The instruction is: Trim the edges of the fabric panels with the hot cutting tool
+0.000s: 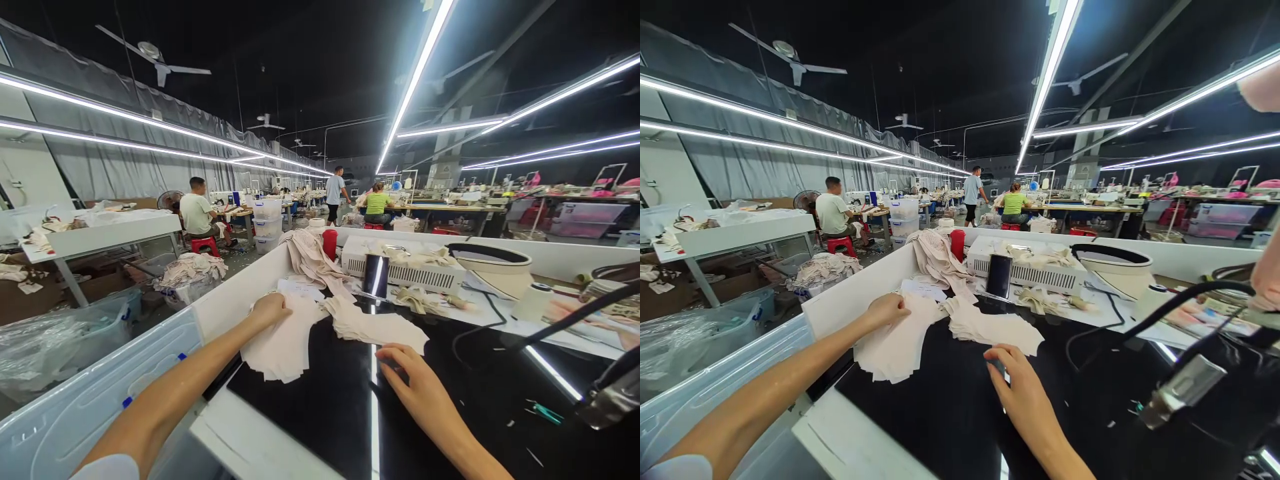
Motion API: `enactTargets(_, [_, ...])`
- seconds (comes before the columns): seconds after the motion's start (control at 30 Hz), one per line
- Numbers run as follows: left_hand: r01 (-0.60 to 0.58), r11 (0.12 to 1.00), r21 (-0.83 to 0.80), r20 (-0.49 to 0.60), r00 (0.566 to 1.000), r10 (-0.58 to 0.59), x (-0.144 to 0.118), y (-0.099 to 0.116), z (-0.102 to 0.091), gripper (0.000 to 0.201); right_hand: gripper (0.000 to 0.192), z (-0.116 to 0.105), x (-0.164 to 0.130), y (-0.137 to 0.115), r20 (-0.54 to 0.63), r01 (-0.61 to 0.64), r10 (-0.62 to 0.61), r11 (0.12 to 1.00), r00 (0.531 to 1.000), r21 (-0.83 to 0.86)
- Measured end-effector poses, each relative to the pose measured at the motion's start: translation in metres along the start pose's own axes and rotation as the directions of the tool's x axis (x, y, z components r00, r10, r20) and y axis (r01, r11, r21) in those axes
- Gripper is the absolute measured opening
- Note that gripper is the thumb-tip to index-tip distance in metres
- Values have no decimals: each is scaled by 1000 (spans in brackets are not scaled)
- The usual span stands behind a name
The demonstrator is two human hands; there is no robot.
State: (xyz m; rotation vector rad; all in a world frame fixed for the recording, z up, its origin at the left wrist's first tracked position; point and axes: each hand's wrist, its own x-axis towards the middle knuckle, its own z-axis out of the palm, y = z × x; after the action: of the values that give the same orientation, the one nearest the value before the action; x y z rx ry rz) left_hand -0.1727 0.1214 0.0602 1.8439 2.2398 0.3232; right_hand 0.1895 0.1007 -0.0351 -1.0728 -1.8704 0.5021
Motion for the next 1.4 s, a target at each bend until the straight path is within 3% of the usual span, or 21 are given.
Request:
enactTargets(0.27, [-3,995,-97,-96,995,-6,-3,2,14,40,27,4,-7,-19,47,-13,10,997,999,75])
enactTargets(0.5, [-55,936,-347,-57,998,37,0,0,3,40,31,3,-12,-28,86,-93,81,984,993,152])
enactTargets(0.6, [-97,842,-531,-23,995,100,-9,10,-1,36,35,3,-13,-34,113,-177,160,970,981,165])
enactTargets(0.73, [-121,646,-754,-9,985,174,-29,29,-2,23,43,5,-14,-44,158,-306,278,933,947,191])
enactTargets(0.9, [-62,504,-861,29,985,169,-39,41,-5,25,51,4,-21,-55,228,-401,351,885,908,236])
enactTargets(1.0, [4,510,-860,76,990,120,-36,35,-7,23,51,2,-25,-59,272,-438,371,862,888,254])
enactTargets(1.13, [65,555,-829,106,993,42,-28,18,-11,35,51,3,-27,-59,295,-463,385,844,874,270])
enactTargets(1.4, [122,628,-768,61,991,-117,-10,-16,-20,42,45,13,-31,-45,281,-437,364,856,888,275])
